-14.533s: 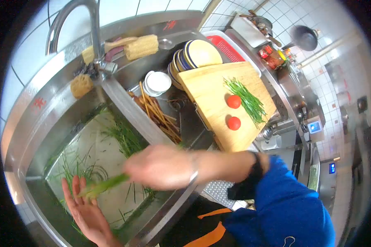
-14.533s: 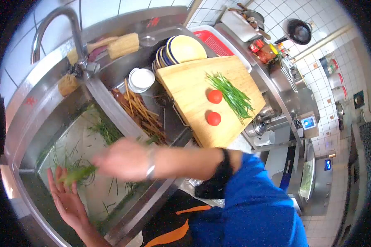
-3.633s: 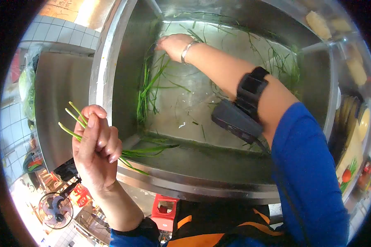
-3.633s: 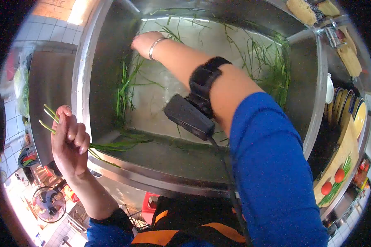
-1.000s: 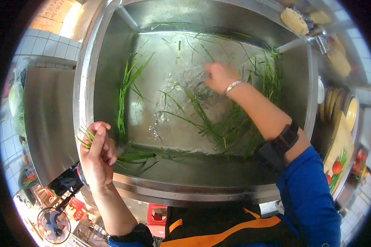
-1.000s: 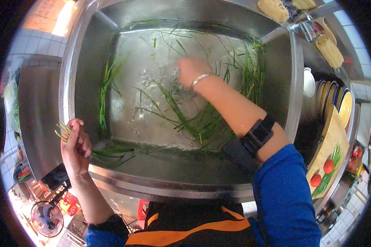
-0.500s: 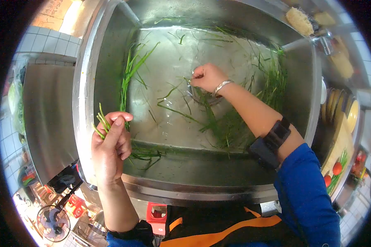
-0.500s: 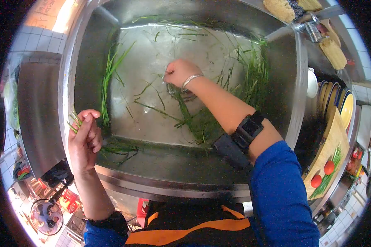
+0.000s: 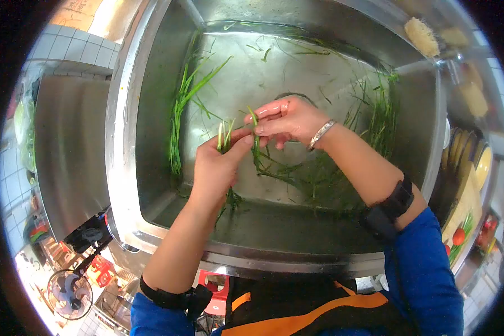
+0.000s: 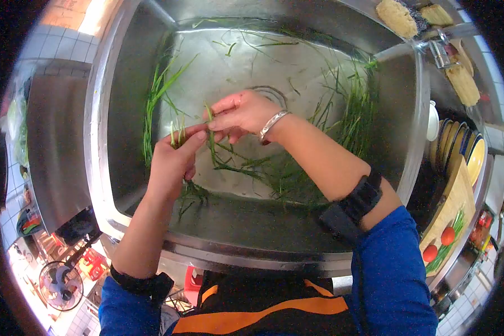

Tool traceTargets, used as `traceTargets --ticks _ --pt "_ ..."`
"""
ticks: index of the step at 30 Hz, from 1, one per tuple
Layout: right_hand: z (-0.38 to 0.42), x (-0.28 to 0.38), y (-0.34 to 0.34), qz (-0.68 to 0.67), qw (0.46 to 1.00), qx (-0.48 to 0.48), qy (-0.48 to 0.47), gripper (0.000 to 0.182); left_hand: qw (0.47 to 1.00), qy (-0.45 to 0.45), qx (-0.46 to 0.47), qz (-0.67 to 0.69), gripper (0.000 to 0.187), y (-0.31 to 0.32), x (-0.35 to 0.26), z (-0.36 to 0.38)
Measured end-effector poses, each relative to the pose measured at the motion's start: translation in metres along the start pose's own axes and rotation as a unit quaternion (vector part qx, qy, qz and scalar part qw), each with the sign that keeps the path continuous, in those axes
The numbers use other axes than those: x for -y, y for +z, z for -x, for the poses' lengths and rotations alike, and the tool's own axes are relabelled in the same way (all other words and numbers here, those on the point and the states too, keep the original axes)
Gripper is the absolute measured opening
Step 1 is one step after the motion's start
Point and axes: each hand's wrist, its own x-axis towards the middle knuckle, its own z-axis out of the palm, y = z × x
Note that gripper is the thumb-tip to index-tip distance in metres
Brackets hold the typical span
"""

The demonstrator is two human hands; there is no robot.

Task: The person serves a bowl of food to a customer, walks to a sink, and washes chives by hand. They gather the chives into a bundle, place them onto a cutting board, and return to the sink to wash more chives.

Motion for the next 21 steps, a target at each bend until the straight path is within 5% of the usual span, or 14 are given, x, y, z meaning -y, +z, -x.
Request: traceTargets --ticks 7,9,10,12,14,17,20,21 --pt "-0.002 -0.006 0.008 0.089 0.993 -0.039 -0.068 0.018 0.998 0.056 0.005 -0.011 0.024 -0.002 0.008 -0.004" --pt "-0.005 -0.012 0.003 0.334 0.908 -0.181 -0.177 0.019 0.998 0.053 0.002 -0.014 0.022 -0.003 0.008 -0.002" --pt "-0.007 -0.011 -0.002 0.333 0.908 -0.182 -0.176 0.019 0.999 0.042 0.009 -0.006 0.02 -0.005 0.005 -0.001" --pt "-0.012 -0.007 -0.024 0.457 0.813 -0.306 -0.191 0.016 0.999 0.032 0.016 0.001 0.019 -0.006 0.004 0.001" --pt "-0.027 -0.027 -0.064 0.656 0.662 -0.337 -0.133 0.014 1.0 0.021 -0.008 -0.005 0.018 -0.006 0.005 0.002" --pt "-0.019 -0.031 -0.073 0.726 0.592 -0.344 -0.067 0.012 1.0 0.001 -0.002 -0.003 0.018 -0.009 0.003 0.004" --pt "0.006 0.007 -0.027 0.66 0.66 -0.335 -0.128 0.012 0.999 -0.005 -0.01 0.033 0.018 -0.01 0.006 0.0" --pt "0.01 0.016 -0.014 0.583 0.761 -0.259 -0.116 0.013 0.999 -0.005 -0.008 0.034 0.018 -0.01 0.005 -0.001"
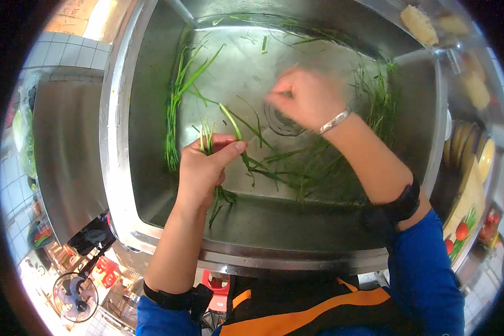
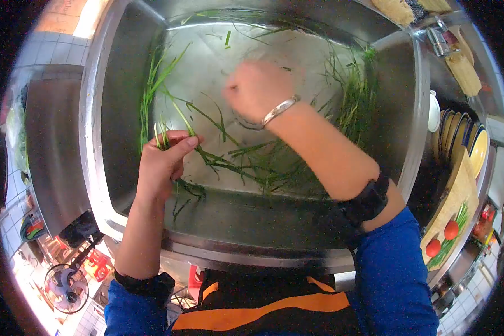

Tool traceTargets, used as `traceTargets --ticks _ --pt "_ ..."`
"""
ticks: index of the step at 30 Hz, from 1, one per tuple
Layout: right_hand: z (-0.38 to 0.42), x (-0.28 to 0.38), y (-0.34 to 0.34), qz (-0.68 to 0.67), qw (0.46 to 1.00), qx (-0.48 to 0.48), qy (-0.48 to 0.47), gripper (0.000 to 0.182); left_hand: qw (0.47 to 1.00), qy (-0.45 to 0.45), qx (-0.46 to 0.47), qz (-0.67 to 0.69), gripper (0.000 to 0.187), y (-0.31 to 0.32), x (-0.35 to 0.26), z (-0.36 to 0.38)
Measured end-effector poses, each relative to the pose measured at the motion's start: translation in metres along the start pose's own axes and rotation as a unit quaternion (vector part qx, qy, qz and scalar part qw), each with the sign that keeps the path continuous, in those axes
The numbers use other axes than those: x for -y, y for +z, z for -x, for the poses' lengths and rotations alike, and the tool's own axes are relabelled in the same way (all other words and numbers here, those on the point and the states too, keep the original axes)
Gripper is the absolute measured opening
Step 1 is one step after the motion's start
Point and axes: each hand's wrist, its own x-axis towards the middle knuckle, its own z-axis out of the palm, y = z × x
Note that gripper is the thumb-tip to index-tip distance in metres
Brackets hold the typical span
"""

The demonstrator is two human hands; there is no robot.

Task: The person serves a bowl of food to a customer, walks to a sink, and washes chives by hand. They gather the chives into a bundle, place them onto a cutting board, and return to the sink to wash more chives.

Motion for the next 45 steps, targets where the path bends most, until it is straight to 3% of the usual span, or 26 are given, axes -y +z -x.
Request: traceTargets --ticks 1,2,4,5,7,11,15,18,20,23,24,25,26,27,28,29,30,31,33,36,40,42,45 --pt "0.002 0.012 -0.002 -0.124 0.989 0.082 -0.004 0.014 1.0 0.005 -0.006 -0.011 0.017 0.0 0.0 0.0" --pt "0.006 0.02 0.003 -0.123 0.989 0.082 -0.005 0.014 1.0 0.011 -0.015 -0.022 0.017 0.0 -0.001 0.0" --pt "0.009 0.03 0.017 -0.438 0.89 0.11 -0.068 0.019 1.0 0.013 -0.013 -0.024 0.016 -0.001 -0.003 0.001" --pt "0.008 0.032 0.019 -0.439 0.889 0.11 -0.069 0.019 1.0 0.015 -0.007 -0.026 0.016 -0.001 -0.004 0.001" --pt "0.006 0.032 0.021 -0.521 0.842 0.137 0.034 0.02 0.999 0.019 -0.009 -0.034 0.016 -0.004 -0.008 0.0" --pt "0.003 0.026 0.017 -0.55 0.808 0.194 0.082 0.02 1.0 0.009 0.012 -0.009 0.016 -0.013 -0.012 0.0" --pt "0.001 0.026 0.014 -0.585 0.781 0.187 0.112 0.02 0.998 -0.01 0.062 0.031 0.016 -0.019 -0.011 -0.003" --pt "-0.001 0.02 0.012 -0.589 0.784 0.162 0.112 0.02 0.996 -0.027 0.081 0.028 0.016 -0.019 -0.01 -0.003" --pt "-0.006 0.01 0.013 -0.591 0.785 0.088 0.162 0.02 0.996 -0.035 0.087 0.013 0.018 -0.023 -0.009 -0.006" --pt "-0.024 -0.036 0.03 -0.373 0.904 0.032 0.208 0.014 0.999 -0.013 0.029 -0.032 0.021 -0.026 -0.004 -0.01" --pt "-0.028 -0.048 0.033 -0.374 0.904 0.031 0.207 0.014 0.999 -0.012 0.028 -0.033 0.021 -0.029 0.002 -0.014" --pt "-0.03 -0.056 0.033 -0.194 0.959 0.053 0.201 0.017 0.984 0.101 -0.065 -0.13 0.02 -0.033 0.011 -0.021" --pt "-0.031 -0.064 0.035 -0.007 0.979 0.073 0.191 0.02 0.939 0.212 -0.155 -0.222 0.019 -0.036 0.017 -0.026" --pt "-0.028 -0.061 0.032 -0.007 0.979 0.071 0.193 0.02 0.902 0.296 -0.194 -0.248 0.02 -0.036 0.018 -0.028" --pt "-0.022 -0.05 0.028 -0.115 0.987 -0.002 0.112 0.019 0.903 0.295 -0.193 -0.247 0.02 -0.032 0.01 -0.021" --pt "-0.014 -0.039 0.027 -0.22 0.972 -0.075 0.03 0.018 0.961 0.193 -0.143 -0.135 0.02 -0.026 0.0 -0.011" --pt "-0.008 -0.027 0.028 -0.314 0.948 -0.049 -0.007 0.017 0.992 0.086 -0.088 -0.018 0.02 -0.019 -0.01 -0.002" --pt "-0.004 -0.011 0.03 -0.403 0.914 -0.025 -0.046 0.016 0.996 0.067 -0.051 0.014 0.022 -0.012 -0.014 0.002" --pt "0.005 0.018 0.019 -0.456 0.885 0.068 -0.064 0.014 0.997 0.056 -0.043 0.038 0.023 0.001 -0.021 0.006" --pt "0.001 0.035 0.023 -0.45 0.882 0.068 -0.123 0.013 0.995 0.058 -0.014 0.085 0.023 0.007 -0.019 0.005" --pt "-0.001 0.042 0.016 -0.488 0.861 0.09 -0.112 0.014 0.981 0.114 -0.084 0.134 0.019 0.013 -0.025 0.002" --pt "0.005 0.042 0.003 -0.522 0.82 0.227 -0.061 0.016 0.974 0.145 -0.111 0.136 0.021 0.003 -0.027 0.001" --pt "0.007 0.025 0.002 -0.445 0.861 0.212 -0.129 0.016 0.959 0.219 -0.125 0.129 0.023 -0.021 -0.039 0.002"
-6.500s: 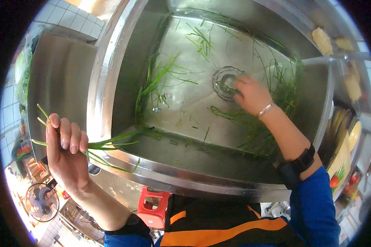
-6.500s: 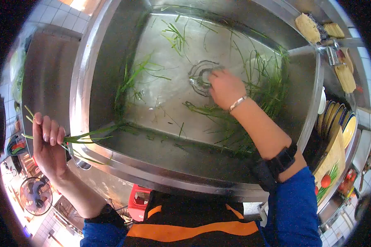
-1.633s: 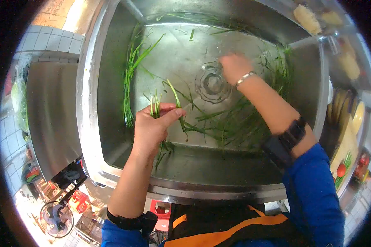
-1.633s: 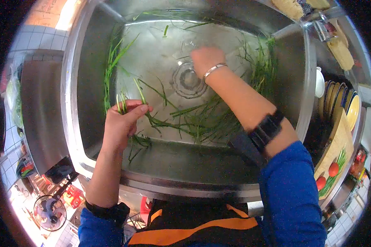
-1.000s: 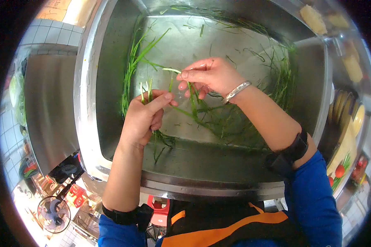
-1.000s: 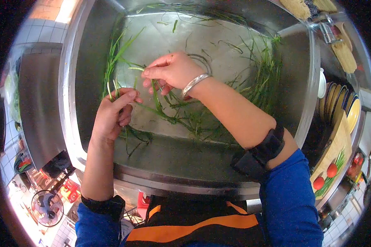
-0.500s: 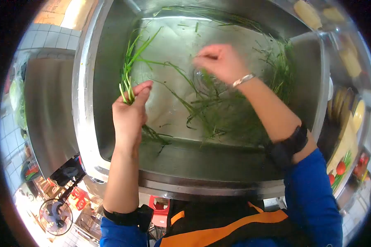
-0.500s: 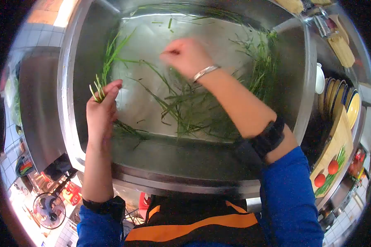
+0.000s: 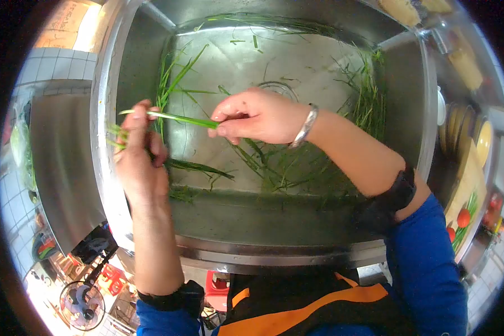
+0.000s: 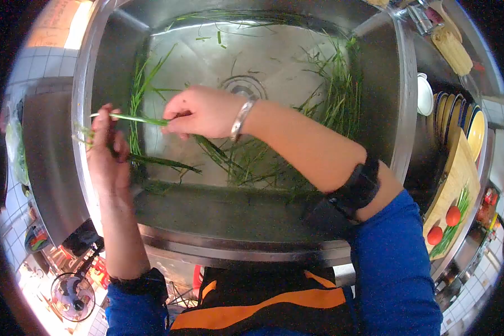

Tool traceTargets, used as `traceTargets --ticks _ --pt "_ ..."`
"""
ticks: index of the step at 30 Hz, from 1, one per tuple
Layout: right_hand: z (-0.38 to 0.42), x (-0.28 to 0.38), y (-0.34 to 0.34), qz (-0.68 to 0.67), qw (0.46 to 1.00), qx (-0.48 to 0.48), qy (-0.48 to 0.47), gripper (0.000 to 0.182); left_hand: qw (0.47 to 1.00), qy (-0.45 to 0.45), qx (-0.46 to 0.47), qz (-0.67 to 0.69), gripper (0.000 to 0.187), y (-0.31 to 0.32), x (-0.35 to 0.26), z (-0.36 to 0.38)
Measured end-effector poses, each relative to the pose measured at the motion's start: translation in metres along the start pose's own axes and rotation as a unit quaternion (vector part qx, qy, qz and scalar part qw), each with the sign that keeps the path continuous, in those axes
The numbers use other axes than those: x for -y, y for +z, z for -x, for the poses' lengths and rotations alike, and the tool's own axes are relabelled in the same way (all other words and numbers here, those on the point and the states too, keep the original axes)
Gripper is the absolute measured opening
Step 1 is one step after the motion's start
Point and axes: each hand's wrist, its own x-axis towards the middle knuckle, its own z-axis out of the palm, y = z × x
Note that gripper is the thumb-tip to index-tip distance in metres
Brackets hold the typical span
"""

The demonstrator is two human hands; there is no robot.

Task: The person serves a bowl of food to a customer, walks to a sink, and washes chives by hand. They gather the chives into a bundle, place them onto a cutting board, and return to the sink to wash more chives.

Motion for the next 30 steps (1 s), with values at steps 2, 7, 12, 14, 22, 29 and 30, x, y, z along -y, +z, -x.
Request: traceTargets --ticks 2,7,12,14,22,29,30 --pt "0.01 -0.003 -0.008 0.07 0.997 -0.006 -0.015 0.018 0.999 0.023 -0.035 -0.005 0.024 -0.009 -0.013 -0.004" --pt "0.028 -0.023 -0.028 0.093 0.995 -0.018 0.038 0.018 0.992 0.091 -0.08 0.017 0.023 -0.046 -0.035 -0.005" --pt "0.027 -0.031 -0.027 0.065 0.995 -0.015 0.074 0.018 0.988 0.112 -0.059 0.085 0.02 -0.059 -0.04 0.002" --pt "0.026 -0.038 -0.03 0.053 0.995 -0.026 0.086 0.018 0.986 0.115 -0.047 0.11 0.019 -0.062 -0.038 0.003" --pt "0.035 -0.084 -0.064 0.178 0.965 -0.146 0.122 0.016 0.966 0.215 -0.1 0.101 0.013 -0.102 -0.07 -0.001" --pt "0.028 -0.058 -0.011 0.659 0.706 -0.261 -0.016 0.031 0.984 0.088 -0.009 0.152 0.011 -0.087 -0.044 0.001" --pt "0.024 -0.055 -0.001 0.649 0.732 -0.19 -0.087 0.027 0.984 0.088 -0.008 0.153 0.011 -0.078 -0.044 0.003"
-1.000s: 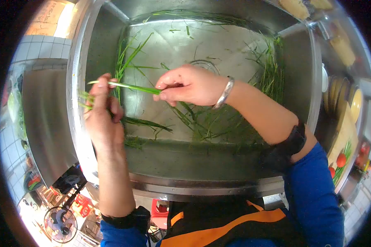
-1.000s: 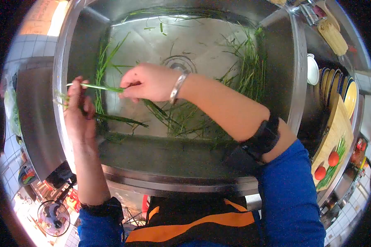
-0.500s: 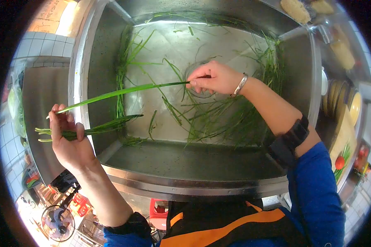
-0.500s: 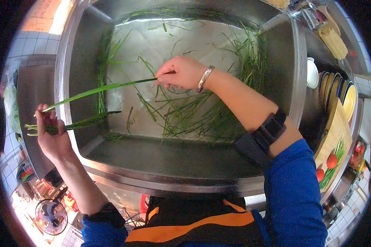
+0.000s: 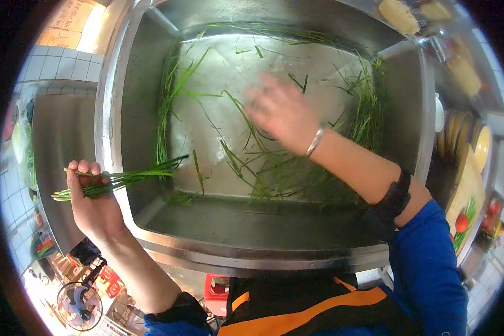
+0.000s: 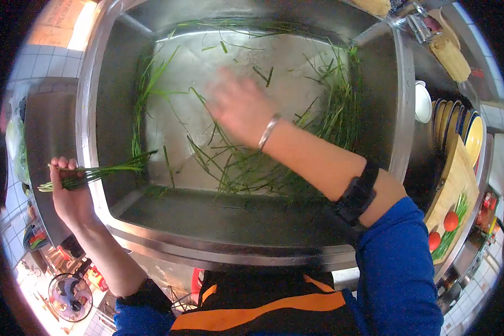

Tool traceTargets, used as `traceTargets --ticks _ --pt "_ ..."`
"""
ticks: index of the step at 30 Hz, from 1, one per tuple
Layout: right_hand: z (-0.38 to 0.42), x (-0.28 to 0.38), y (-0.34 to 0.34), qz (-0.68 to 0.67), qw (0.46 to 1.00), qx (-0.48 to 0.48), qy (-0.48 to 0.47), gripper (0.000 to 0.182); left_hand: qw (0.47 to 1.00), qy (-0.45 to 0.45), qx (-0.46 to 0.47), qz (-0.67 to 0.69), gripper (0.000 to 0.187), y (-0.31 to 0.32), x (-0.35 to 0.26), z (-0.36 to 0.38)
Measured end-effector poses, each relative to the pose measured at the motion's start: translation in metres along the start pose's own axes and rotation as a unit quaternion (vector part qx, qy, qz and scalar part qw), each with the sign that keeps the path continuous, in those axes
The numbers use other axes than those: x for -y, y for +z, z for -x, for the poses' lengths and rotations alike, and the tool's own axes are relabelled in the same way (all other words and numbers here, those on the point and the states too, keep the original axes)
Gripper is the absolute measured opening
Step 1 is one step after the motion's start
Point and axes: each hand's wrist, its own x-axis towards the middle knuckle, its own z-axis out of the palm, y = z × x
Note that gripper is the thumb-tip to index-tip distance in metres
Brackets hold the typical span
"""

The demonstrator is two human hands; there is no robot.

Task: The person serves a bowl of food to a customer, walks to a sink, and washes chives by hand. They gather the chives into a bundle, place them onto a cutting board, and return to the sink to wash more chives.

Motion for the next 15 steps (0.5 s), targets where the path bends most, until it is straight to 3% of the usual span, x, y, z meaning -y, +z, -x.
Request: traceTargets --ticks 3,4,5,6,8,9,11,15 --pt "0.005 0.014 0.023 -0.085 0.955 0.067 -0.275 0.018 0.998 0.005 -0.065 0.024 0.012 0.016 0.003 0.004" --pt "0.003 0.009 0.026 -0.077 0.957 0.067 -0.273 0.018 0.999 -0.006 -0.008 0.051 0.012 0.007 0.002 0.001" --pt "-0.001 -0.001 0.028 -0.042 0.953 0.191 -0.23 0.016 0.995 -0.018 0.05 0.08 0.012 0.002 0.002 -0.002" --pt "-0.006 -0.011 0.029 -0.009 0.932 0.313 -0.182 0.014 0.997 -0.019 -0.03 0.065 0.013 0.017 -0.002 0.002" --pt "-0.017 -0.045 0.028 -0.027 0.948 0.299 0.106 0.015 0.998 -0.024 -0.002 0.06 0.014 0.009 -0.003 0.002" --pt "-0.017 -0.053 0.026 -0.025 0.948 0.299 0.106 0.015 0.998 -0.028 0.012 0.062 0.015 0.007 -0.002 0.003" --pt "-0.012 -0.062 0.022 -0.033 0.939 0.26 0.222 0.017 0.998 -0.035 -0.01 0.056 0.014 0.008 0.001 0.007" --pt "-0.015 -0.08 -0.011 -0.138 0.911 0.313 0.229 0.02 0.995 -0.065 -0.075 0.032 0.011 0.01 0.01 0.011"
